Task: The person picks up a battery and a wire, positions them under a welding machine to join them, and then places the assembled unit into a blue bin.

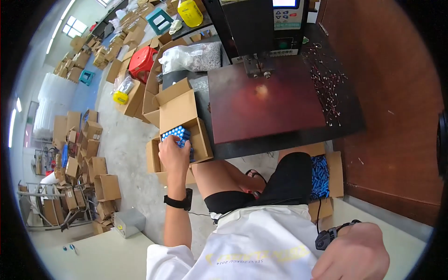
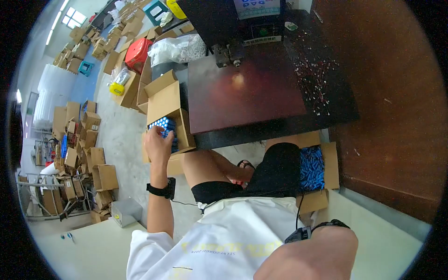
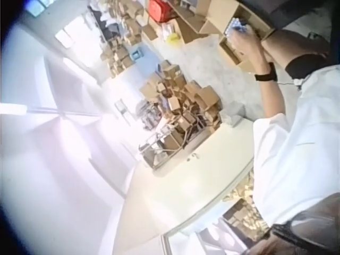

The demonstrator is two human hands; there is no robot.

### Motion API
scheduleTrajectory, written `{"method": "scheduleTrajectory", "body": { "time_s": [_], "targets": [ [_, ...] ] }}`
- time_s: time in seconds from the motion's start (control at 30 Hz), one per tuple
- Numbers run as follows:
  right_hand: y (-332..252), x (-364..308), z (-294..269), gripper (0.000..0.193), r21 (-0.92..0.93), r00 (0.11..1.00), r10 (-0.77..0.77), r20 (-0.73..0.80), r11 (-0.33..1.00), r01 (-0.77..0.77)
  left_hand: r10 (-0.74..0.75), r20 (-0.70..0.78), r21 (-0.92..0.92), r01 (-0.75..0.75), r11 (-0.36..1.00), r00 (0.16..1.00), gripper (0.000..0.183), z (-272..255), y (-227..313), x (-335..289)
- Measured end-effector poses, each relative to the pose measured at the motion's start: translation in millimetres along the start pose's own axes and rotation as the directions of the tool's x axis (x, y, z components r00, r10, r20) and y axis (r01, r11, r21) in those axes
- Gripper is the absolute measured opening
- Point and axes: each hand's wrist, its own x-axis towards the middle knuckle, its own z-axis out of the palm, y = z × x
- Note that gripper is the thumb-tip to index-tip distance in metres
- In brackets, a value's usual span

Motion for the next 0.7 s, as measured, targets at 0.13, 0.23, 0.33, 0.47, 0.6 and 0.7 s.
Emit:
{"method": "scheduleTrajectory", "body": {
  "time_s": [0.13, 0.23, 0.33, 0.47, 0.6, 0.7],
  "targets": [
    [4, -15, -7, 0.02, -0.068, 0.997, -0.069, -0.02, 0.995, 0.067, 0.01, -0.018, 0.002, -0.01, 1.0, 1.0, 0.032, 3, -5, -2],
    [4, -42, -10, 0.011, -0.2, 0.988, -0.042, -0.146, 0.98, 0.012, -0.016, 0.029, -0.016, 0.016, 1.0, 0.999, 0.028, 2, 2, -5],
    [6, -81, -25, 0.016, -0.315, 0.914, 0.078, -0.397, 0.924, -0.216, -0.029, 0.052, -0.049, 0.032, 0.998, 0.998, 0.028, 8, -11, -1],
    [24, -140, -76, 0.005, -0.147, 0.274, 0.153, -0.949, 0.556, -0.818, -0.024, 0.048, -0.065, 0.027, 0.998, 0.999, 0.027, -1, -18, -3],
    [37, -232, -163, 0.01, -0.122, 0.097, -0.126, -0.987, 0.211, -0.97, -0.029, 0.064, -0.085, 0.034, 0.996, 0.998, 0.029, 1, -6, 1],
    [52, -244, -191, 0.021, -0.191, 0.186, -0.076, -0.98, 0.06, -0.98, -0.013, 0.049, -0.09, 0.017, 0.996, 0.999, 0.029, 2, -6, 1]
  ]
}}
